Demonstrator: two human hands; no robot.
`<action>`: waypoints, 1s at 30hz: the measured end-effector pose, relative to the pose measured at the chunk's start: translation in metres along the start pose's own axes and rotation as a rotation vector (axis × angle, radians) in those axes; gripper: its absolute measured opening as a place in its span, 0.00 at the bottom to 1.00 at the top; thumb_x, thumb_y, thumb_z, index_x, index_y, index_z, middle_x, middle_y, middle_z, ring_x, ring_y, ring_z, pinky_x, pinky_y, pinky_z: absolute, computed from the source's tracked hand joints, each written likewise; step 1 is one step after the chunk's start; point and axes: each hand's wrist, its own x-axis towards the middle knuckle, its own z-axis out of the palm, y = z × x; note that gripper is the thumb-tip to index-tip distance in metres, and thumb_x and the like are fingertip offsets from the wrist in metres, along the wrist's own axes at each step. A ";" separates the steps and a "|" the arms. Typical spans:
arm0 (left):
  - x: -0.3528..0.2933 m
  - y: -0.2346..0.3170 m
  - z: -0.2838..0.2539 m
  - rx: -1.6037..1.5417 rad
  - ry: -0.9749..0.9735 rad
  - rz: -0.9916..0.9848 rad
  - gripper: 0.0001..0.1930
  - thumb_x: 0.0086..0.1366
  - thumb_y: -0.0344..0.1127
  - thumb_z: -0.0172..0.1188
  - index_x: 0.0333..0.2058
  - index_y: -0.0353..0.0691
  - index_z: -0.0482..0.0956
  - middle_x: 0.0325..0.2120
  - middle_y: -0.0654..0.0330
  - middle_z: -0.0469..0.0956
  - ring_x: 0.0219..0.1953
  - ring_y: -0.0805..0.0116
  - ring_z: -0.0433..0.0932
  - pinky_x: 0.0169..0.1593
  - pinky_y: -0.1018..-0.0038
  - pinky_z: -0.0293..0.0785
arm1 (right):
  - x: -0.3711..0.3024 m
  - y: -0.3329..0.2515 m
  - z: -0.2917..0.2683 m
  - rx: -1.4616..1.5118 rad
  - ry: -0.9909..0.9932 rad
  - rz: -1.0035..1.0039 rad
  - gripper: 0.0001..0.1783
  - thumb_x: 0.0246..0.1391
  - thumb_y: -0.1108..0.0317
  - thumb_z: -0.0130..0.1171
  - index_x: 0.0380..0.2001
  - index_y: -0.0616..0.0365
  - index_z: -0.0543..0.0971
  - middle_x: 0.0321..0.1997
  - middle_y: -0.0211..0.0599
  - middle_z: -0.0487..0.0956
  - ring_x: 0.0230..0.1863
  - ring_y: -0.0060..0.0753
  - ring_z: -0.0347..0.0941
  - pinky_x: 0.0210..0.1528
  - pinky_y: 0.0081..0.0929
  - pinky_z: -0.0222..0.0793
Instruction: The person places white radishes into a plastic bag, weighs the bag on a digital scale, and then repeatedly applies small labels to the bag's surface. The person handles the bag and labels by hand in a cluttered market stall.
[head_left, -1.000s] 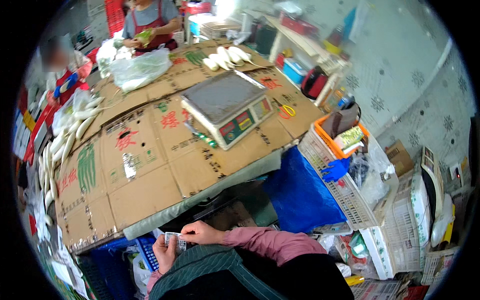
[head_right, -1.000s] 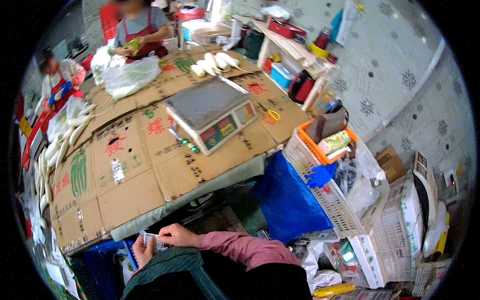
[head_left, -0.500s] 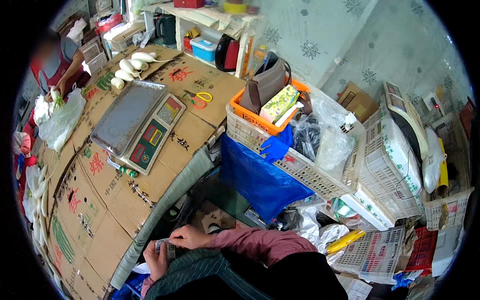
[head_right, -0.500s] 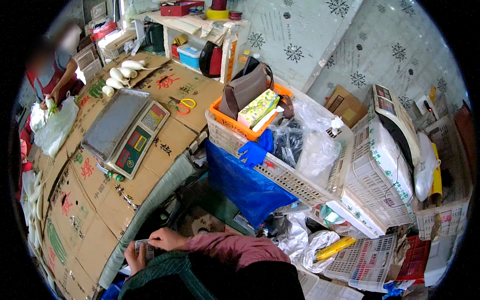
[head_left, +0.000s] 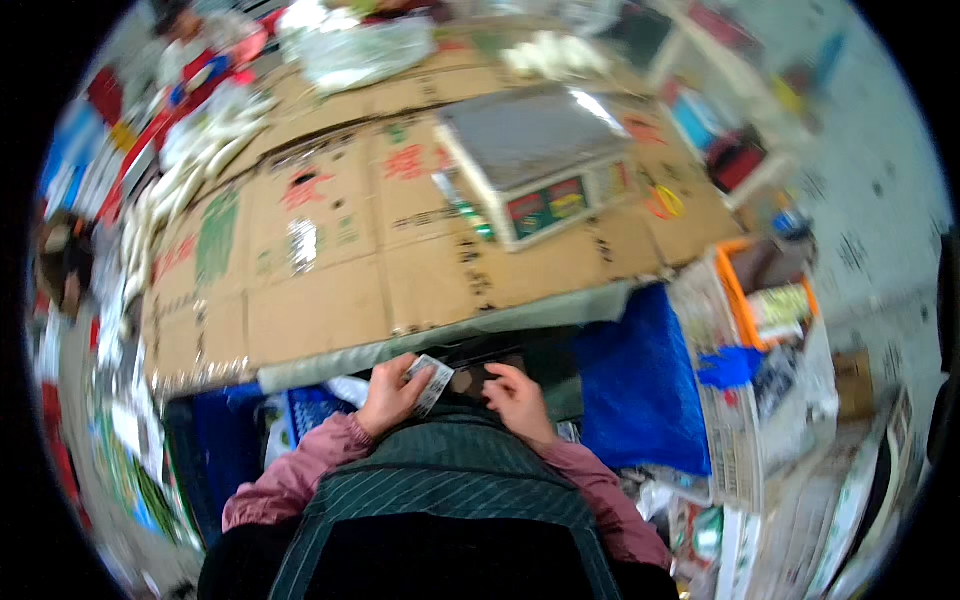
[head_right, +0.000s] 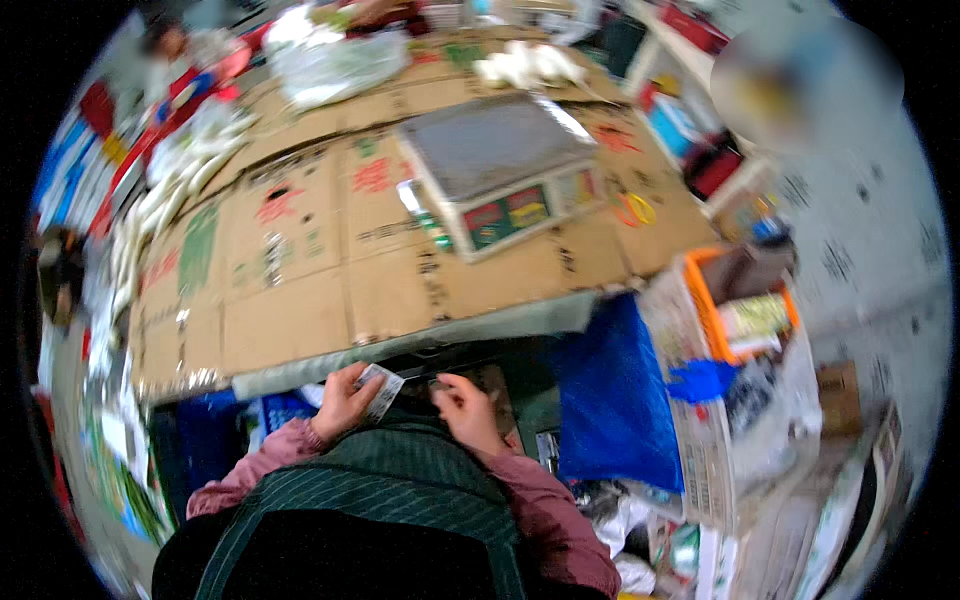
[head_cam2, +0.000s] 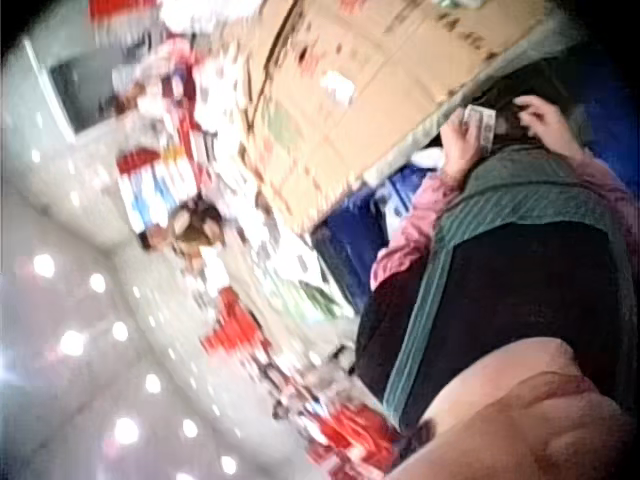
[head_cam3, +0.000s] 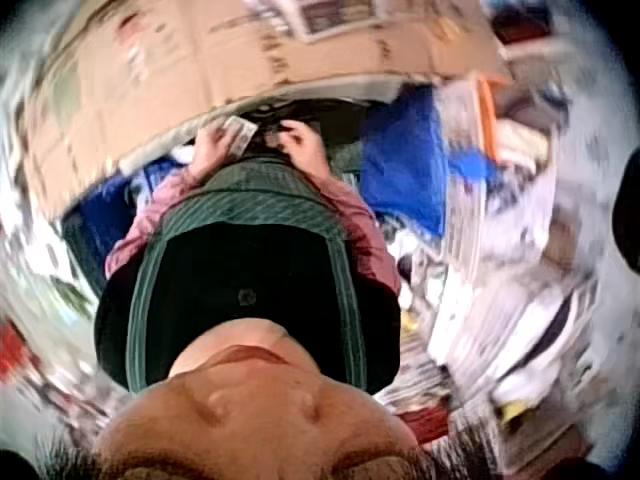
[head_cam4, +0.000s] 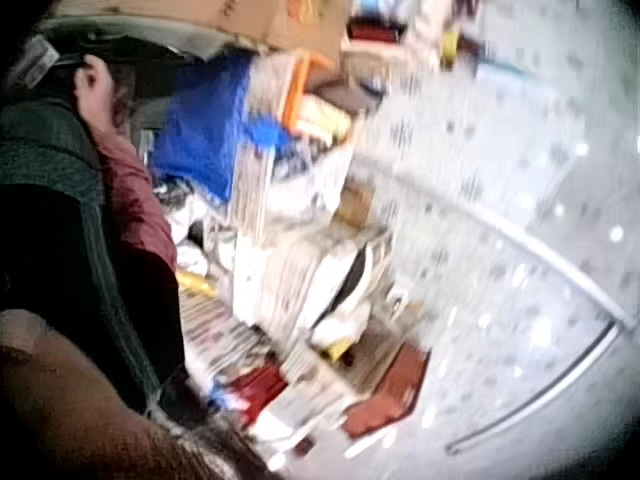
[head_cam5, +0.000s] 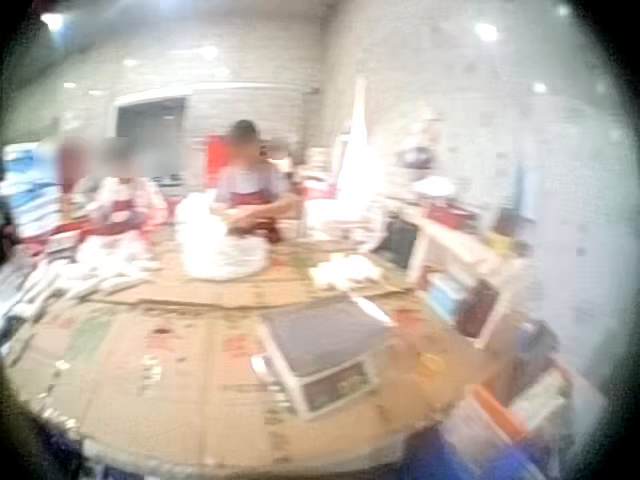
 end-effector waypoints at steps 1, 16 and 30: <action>-0.009 -0.020 -0.006 -0.122 0.046 -0.067 0.11 0.61 0.35 0.60 0.29 0.31 0.77 0.19 0.55 0.76 0.21 0.74 0.70 0.25 0.73 0.67 | 0.000 0.005 0.005 0.021 -0.035 0.035 0.14 0.59 0.68 0.53 0.48 0.61 0.74 0.32 0.34 0.79 0.29 0.20 0.73 0.30 0.19 0.70; -0.079 -0.081 -0.084 -0.710 0.639 -0.487 0.11 0.64 0.35 0.58 0.31 0.31 0.79 0.24 0.63 0.79 0.22 0.80 0.74 0.25 0.81 0.69 | 0.013 0.016 0.066 -0.356 -0.408 0.077 0.13 0.56 0.67 0.56 0.44 0.61 0.77 0.34 0.33 0.79 0.33 0.19 0.74 0.36 0.20 0.70; -0.061 -0.069 -0.032 -0.602 0.097 -0.386 0.08 0.63 0.32 0.58 0.29 0.32 0.79 0.21 0.65 0.78 0.19 0.81 0.71 0.22 0.81 0.65 | -0.024 0.067 0.062 -0.313 -0.485 0.244 0.23 0.58 0.53 0.53 0.47 0.60 0.76 0.46 0.42 0.78 0.47 0.34 0.73 0.48 0.32 0.68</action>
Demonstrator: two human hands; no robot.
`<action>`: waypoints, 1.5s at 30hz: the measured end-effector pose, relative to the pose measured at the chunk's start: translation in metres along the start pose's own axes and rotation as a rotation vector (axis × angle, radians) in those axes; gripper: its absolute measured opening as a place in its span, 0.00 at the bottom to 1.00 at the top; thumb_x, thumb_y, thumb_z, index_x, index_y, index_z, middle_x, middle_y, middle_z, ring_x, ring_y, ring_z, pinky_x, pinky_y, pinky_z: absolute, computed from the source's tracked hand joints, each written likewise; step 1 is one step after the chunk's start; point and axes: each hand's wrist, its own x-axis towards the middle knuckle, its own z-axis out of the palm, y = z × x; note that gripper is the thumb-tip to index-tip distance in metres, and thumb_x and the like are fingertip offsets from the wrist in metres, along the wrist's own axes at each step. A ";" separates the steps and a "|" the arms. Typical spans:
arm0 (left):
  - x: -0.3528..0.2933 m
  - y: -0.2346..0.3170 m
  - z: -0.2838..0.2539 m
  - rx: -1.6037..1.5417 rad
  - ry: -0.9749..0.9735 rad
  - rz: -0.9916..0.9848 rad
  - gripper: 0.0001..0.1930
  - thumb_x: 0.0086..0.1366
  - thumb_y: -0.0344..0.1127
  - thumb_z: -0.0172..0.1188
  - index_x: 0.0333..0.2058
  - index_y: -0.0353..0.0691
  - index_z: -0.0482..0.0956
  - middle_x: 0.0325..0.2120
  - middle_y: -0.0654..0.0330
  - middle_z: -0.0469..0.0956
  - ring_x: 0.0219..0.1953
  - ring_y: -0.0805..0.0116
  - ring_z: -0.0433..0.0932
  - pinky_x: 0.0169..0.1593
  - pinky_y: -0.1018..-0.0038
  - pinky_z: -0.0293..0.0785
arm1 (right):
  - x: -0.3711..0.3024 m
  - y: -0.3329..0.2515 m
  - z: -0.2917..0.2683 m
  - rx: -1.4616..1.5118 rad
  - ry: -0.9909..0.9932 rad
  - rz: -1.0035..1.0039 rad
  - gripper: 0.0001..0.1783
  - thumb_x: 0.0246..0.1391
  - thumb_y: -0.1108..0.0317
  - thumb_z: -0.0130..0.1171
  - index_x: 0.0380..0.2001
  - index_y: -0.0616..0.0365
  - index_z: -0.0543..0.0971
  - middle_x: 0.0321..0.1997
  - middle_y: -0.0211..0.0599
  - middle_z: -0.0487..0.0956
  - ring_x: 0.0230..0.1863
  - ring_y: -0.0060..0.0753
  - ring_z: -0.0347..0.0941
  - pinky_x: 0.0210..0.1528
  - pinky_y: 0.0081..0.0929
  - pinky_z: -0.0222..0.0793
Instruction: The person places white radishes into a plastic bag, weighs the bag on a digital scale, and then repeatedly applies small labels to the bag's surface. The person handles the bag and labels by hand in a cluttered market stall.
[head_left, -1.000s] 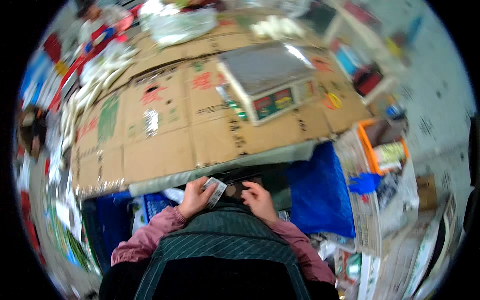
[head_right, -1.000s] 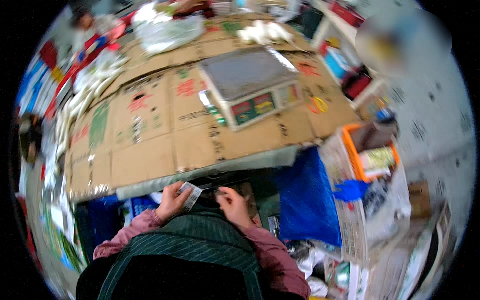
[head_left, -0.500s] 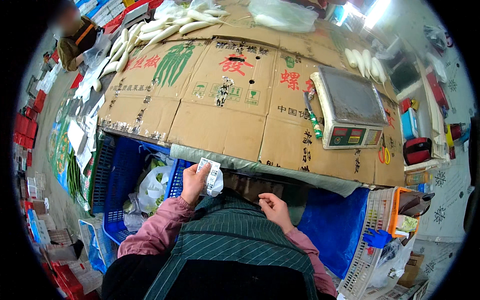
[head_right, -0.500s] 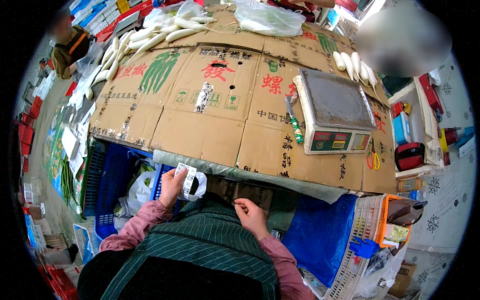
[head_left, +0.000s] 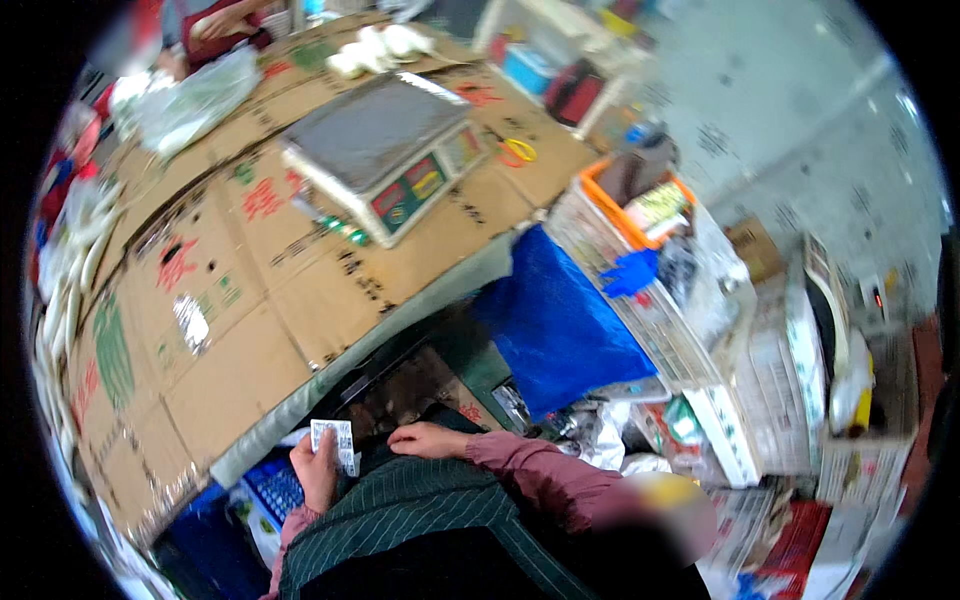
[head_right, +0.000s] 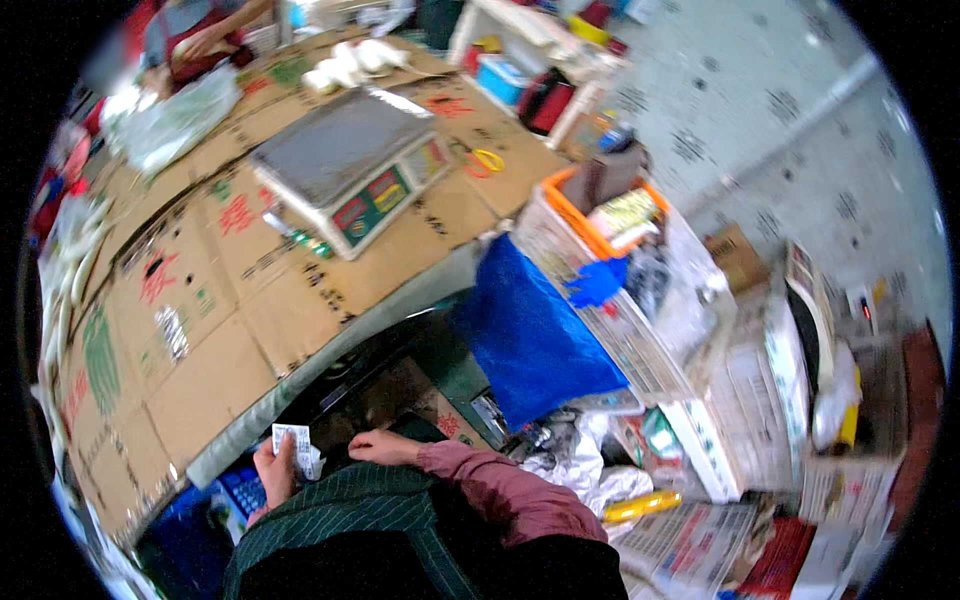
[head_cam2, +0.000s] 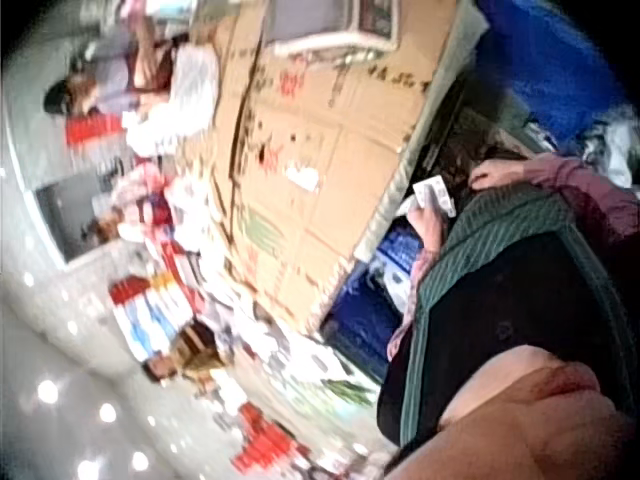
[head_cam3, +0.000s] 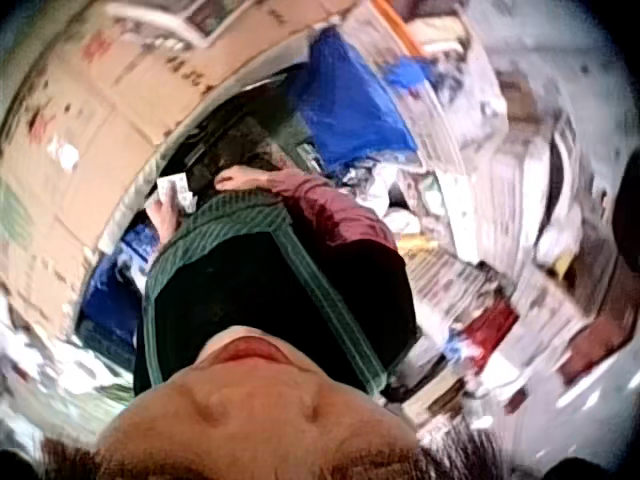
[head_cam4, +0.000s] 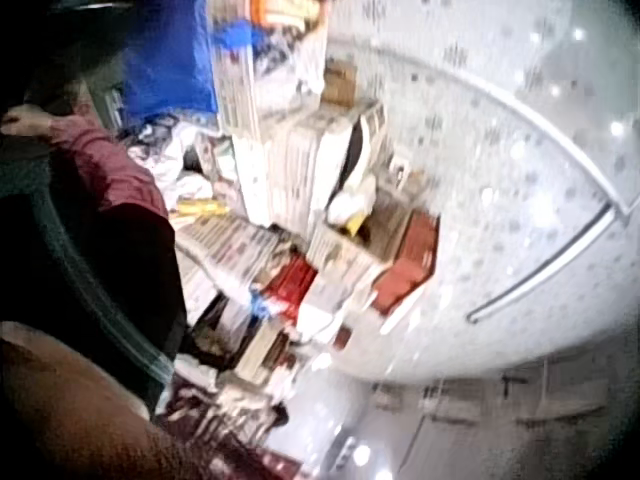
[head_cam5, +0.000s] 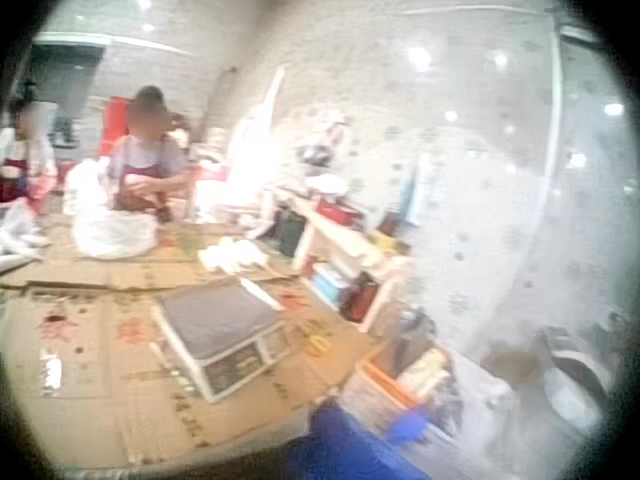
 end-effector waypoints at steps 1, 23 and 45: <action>0.007 -0.008 0.001 0.041 -0.059 0.034 0.08 0.63 0.32 0.58 0.28 0.32 0.79 0.21 0.65 0.78 0.19 0.82 0.70 0.22 0.82 0.65 | -0.004 0.013 0.002 0.017 0.003 0.001 0.23 0.59 0.53 0.52 0.48 0.59 0.75 0.48 0.41 0.77 0.50 0.34 0.72 0.52 0.30 0.65; 0.089 -0.009 0.095 0.525 -0.190 0.294 0.12 0.65 0.35 0.56 0.26 0.34 0.77 0.22 0.65 0.78 0.24 0.81 0.70 0.27 0.80 0.66 | -0.301 0.042 -0.171 0.185 1.279 -0.150 0.10 0.55 0.66 0.58 0.38 0.61 0.79 0.33 0.32 0.80 0.34 0.20 0.73 0.36 0.21 0.69; 0.107 -0.021 0.121 0.911 0.325 0.433 0.19 0.65 0.41 0.55 0.32 0.23 0.76 0.24 0.46 0.77 0.26 0.64 0.69 0.33 0.65 0.67 | -0.416 0.031 -0.343 -0.324 1.328 -0.140 0.06 0.51 0.69 0.59 0.32 0.58 0.78 0.30 0.40 0.78 0.30 0.40 0.76 0.31 0.28 0.71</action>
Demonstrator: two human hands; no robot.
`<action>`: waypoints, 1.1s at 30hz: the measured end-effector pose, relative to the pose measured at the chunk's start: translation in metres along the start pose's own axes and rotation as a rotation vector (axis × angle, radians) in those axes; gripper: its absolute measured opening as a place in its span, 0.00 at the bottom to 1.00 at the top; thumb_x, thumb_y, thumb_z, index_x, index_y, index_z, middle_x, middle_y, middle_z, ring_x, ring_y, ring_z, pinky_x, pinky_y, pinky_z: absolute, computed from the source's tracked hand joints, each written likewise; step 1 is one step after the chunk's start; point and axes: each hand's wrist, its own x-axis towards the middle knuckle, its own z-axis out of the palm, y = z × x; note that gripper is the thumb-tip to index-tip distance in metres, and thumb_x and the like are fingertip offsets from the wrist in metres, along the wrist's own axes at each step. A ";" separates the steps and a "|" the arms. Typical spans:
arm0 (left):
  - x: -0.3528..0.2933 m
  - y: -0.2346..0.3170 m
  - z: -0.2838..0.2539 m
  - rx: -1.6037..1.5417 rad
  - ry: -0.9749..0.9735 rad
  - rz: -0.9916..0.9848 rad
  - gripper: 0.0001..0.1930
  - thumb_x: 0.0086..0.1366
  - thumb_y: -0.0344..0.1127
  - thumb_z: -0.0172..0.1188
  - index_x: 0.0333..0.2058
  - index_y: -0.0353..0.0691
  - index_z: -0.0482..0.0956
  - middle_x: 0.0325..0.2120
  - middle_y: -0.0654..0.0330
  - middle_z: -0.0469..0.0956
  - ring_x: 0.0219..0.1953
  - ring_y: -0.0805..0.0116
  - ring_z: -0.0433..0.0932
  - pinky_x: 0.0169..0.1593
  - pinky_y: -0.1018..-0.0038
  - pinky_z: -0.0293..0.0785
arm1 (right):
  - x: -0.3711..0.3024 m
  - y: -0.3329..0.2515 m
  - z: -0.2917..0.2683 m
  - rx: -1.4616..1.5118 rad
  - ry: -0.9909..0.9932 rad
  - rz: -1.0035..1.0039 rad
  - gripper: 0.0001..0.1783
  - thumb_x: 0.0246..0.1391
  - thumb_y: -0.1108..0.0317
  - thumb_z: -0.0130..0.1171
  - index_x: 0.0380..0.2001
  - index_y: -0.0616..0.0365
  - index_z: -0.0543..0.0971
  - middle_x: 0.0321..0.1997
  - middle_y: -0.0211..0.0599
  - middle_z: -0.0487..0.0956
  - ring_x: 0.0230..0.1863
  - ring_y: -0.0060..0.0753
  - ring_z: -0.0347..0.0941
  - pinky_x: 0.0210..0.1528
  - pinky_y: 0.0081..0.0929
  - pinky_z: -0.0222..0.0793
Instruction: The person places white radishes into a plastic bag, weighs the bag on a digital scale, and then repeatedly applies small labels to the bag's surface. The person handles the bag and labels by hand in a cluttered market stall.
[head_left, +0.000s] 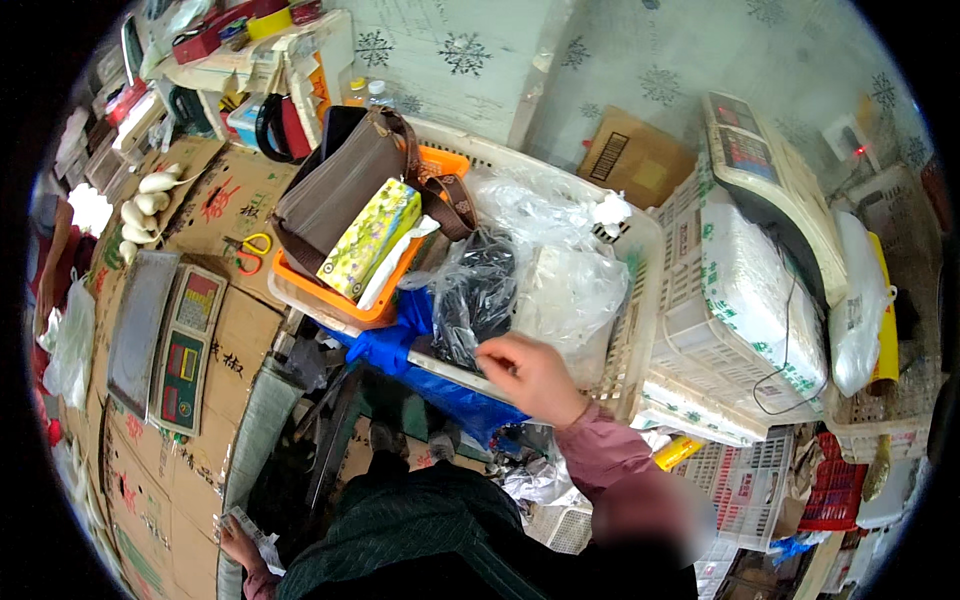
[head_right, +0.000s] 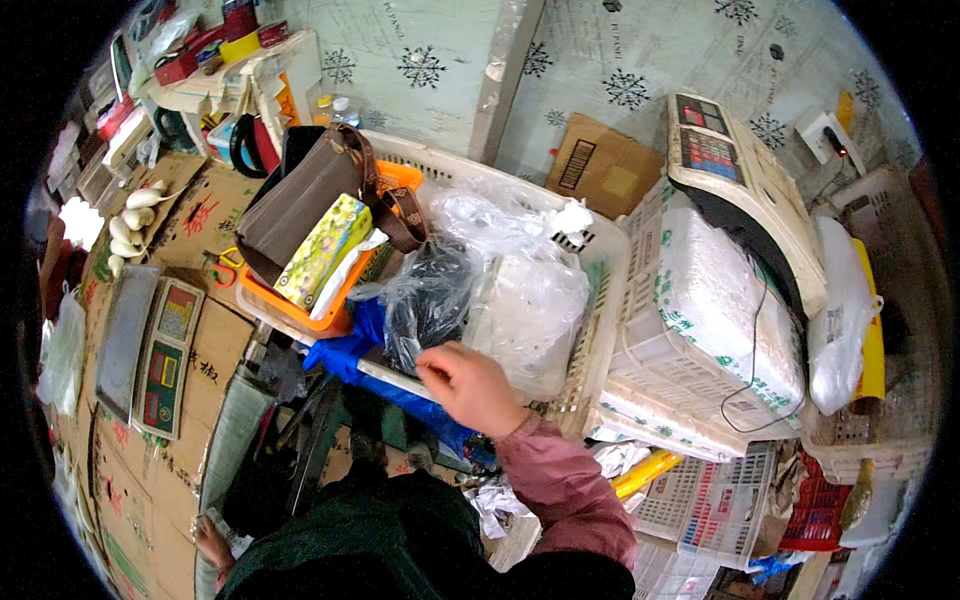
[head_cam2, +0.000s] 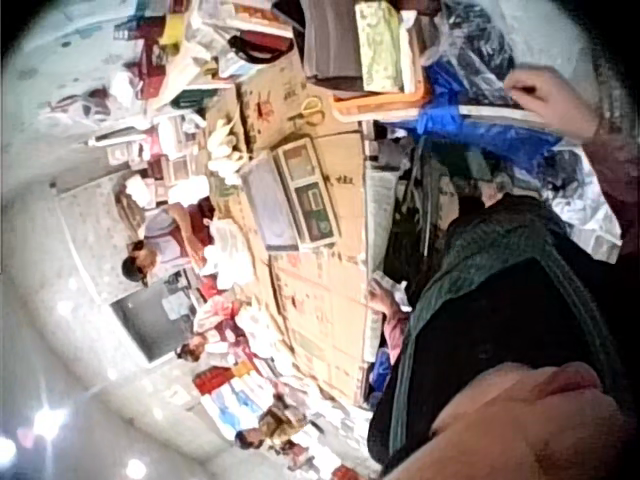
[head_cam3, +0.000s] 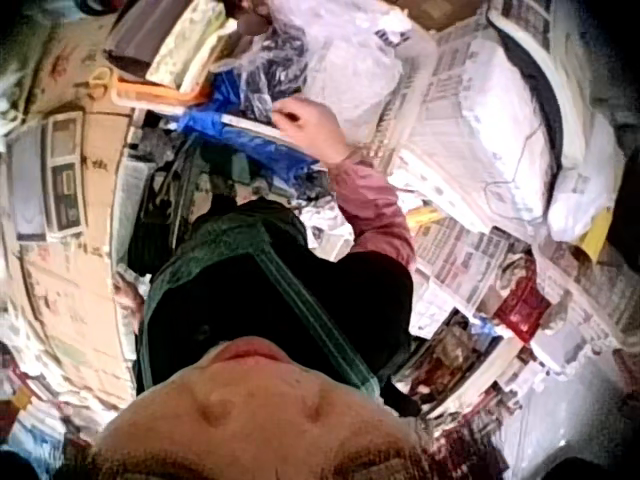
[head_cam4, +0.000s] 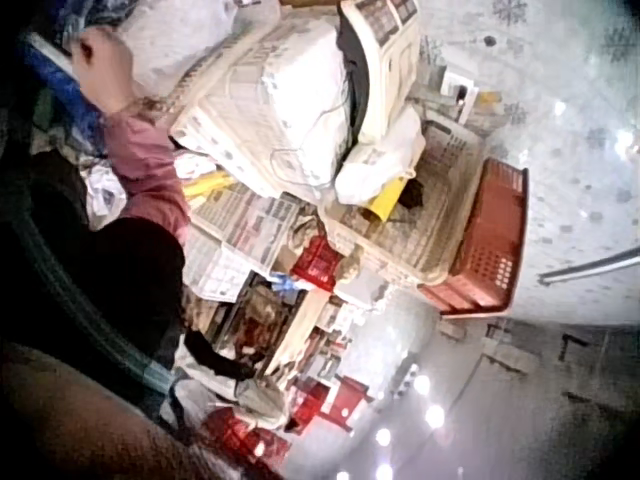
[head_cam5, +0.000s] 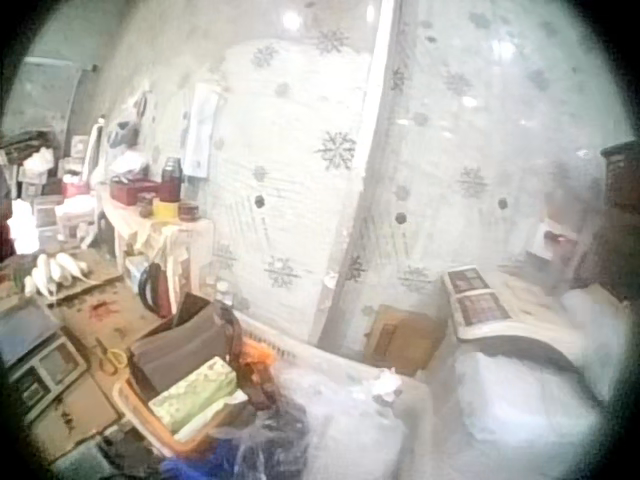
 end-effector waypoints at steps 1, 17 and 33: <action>0.005 -0.010 0.006 -0.020 0.006 0.007 0.19 0.65 0.41 0.55 0.31 0.23 0.76 0.23 0.46 0.77 0.26 0.65 0.69 0.33 0.65 0.67 | -0.001 -0.001 -0.002 -0.027 -0.001 0.010 0.06 0.51 0.68 0.58 0.32 0.57 0.78 0.30 0.40 0.77 0.30 0.42 0.76 0.31 0.30 0.70; 0.041 -0.122 0.030 0.089 0.082 0.073 0.22 0.64 0.46 0.57 0.24 0.28 0.71 0.17 0.54 0.67 0.22 0.63 0.61 0.28 0.65 0.63 | -0.002 0.130 -0.075 0.236 0.605 0.828 0.22 0.47 0.65 0.61 0.45 0.64 0.76 0.31 0.32 0.77 0.26 0.28 0.70 0.28 0.24 0.66; -0.002 -0.058 0.021 0.017 0.030 -0.175 0.19 0.57 0.42 0.62 0.37 0.28 0.78 0.28 0.56 0.79 0.34 0.68 0.75 0.39 0.68 0.71 | 0.035 0.170 -0.143 -0.538 0.421 0.351 0.22 0.57 0.72 0.52 0.56 0.61 0.69 0.56 0.45 0.72 0.54 0.39 0.69 0.55 0.32 0.65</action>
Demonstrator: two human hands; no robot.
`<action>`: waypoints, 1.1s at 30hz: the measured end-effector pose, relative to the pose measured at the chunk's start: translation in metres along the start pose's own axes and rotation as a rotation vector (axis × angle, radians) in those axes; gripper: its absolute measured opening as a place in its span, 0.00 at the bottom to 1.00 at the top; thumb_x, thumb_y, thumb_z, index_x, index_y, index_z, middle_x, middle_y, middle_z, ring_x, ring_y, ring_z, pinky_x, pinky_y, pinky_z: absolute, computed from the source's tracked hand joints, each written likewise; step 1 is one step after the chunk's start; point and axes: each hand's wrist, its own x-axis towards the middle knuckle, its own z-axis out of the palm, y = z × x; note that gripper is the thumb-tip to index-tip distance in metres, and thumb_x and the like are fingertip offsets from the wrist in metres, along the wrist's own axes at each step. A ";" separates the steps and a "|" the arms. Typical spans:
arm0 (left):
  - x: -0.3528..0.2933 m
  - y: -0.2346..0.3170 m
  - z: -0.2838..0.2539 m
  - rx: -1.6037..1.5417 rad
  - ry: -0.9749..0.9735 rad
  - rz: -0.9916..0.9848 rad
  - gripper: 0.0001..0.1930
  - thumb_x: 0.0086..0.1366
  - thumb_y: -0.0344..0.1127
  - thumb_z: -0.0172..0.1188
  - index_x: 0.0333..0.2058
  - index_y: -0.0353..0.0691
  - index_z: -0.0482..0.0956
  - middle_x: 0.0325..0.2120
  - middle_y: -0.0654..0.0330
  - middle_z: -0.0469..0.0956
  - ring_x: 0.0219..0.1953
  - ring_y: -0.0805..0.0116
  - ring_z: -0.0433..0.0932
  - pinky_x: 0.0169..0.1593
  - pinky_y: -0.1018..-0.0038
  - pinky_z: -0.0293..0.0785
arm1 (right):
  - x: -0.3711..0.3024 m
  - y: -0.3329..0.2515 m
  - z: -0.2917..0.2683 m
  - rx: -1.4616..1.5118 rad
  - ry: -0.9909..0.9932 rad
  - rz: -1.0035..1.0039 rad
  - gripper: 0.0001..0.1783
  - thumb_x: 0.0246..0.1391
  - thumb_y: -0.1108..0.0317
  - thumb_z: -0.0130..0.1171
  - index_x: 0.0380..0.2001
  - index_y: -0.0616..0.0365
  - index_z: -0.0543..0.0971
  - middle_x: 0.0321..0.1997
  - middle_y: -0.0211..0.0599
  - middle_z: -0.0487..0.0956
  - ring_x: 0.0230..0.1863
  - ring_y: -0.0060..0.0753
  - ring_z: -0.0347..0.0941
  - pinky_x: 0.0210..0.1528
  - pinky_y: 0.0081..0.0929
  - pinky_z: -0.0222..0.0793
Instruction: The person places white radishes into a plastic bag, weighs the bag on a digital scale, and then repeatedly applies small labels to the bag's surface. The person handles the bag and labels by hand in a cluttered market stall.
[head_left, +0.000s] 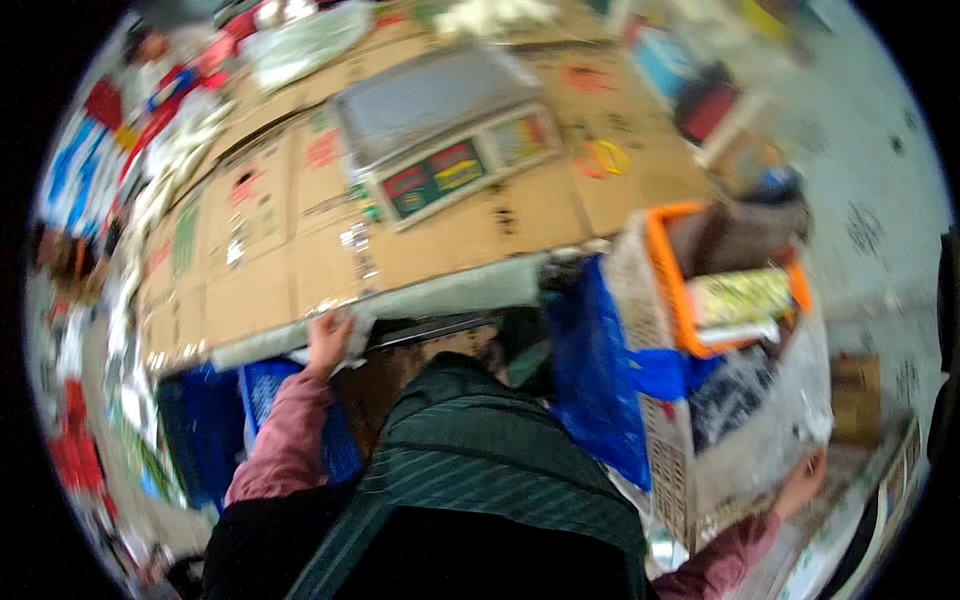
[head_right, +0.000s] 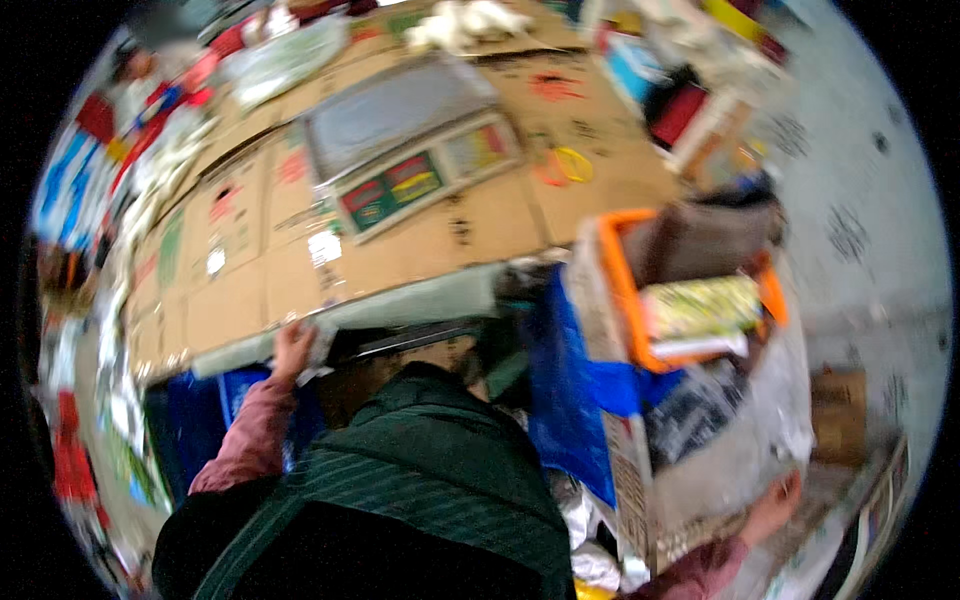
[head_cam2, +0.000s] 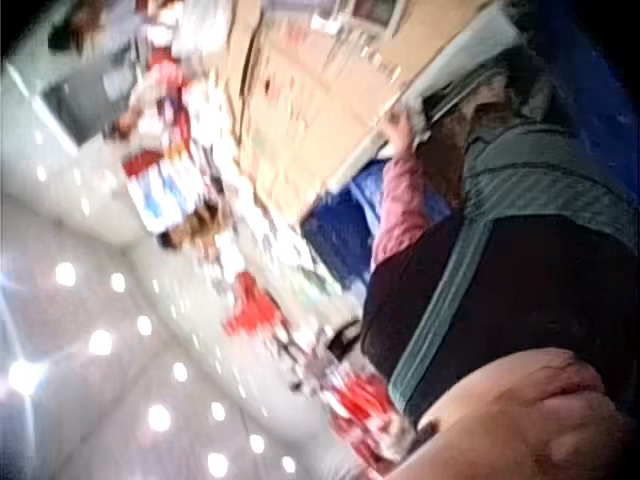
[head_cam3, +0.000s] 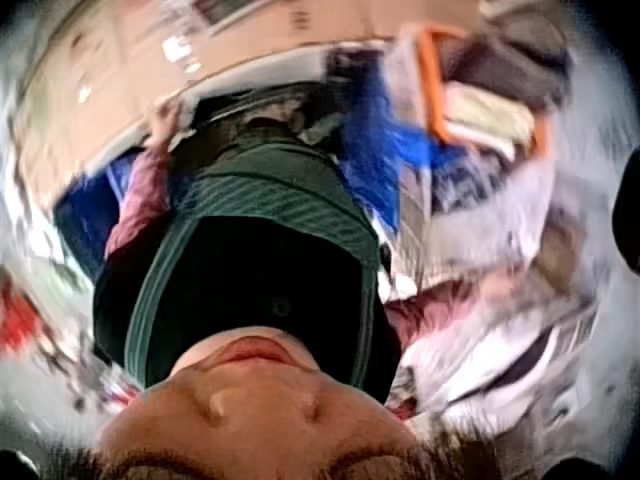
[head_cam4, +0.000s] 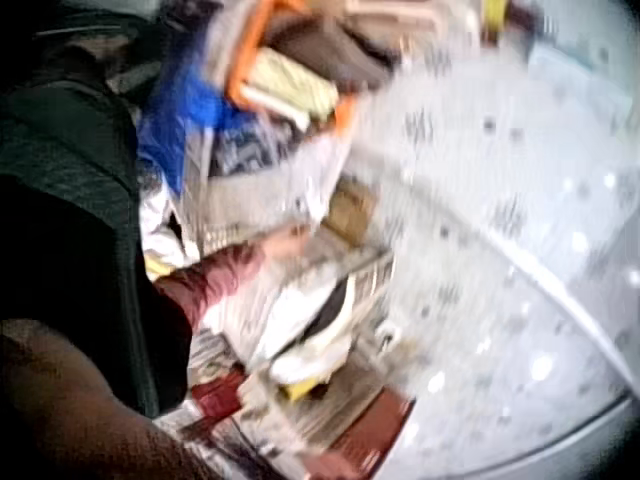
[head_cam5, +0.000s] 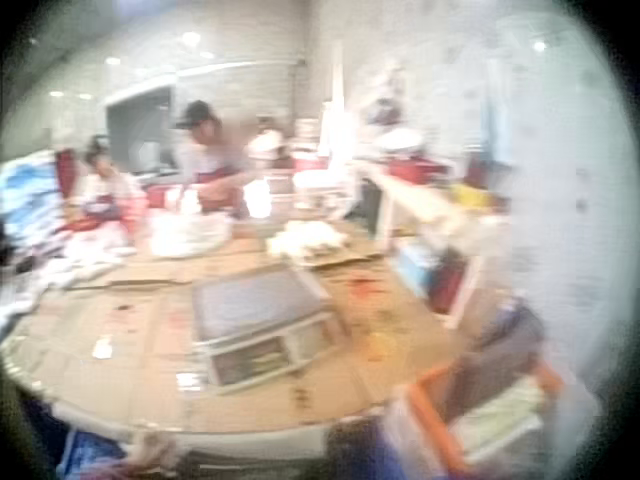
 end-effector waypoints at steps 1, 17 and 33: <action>-0.002 0.062 -0.007 -0.091 -0.094 0.034 0.19 0.58 0.41 0.62 0.31 0.25 0.77 0.23 0.55 0.77 0.31 0.71 0.74 0.36 0.70 0.71 | -0.003 -0.023 -0.004 0.015 0.017 -0.002 0.21 0.58 0.70 0.52 0.55 0.60 0.70 0.56 0.44 0.72 0.53 0.38 0.70 0.53 0.32 0.66; -0.078 0.096 -0.014 0.000 -0.028 0.348 0.04 0.60 0.30 0.58 0.27 0.37 0.75 0.21 0.45 0.74 0.23 0.48 0.75 0.25 0.65 0.69 | -0.015 -0.249 0.035 0.245 -0.076 -0.440 0.15 0.56 0.71 0.55 0.48 0.59 0.74 0.44 0.36 0.74 0.42 0.27 0.71 0.42 0.23 0.69; -0.015 0.161 -0.034 -0.087 -0.129 0.332 0.07 0.62 0.29 0.56 0.33 0.29 0.77 0.23 0.50 0.76 0.26 0.68 0.75 0.29 0.72 0.67 | -0.026 -0.289 0.070 0.639 -0.740 0.006 0.05 0.55 0.71 0.56 0.33 0.63 0.75 0.21 0.30 0.73 0.19 0.16 0.65 0.19 0.15 0.58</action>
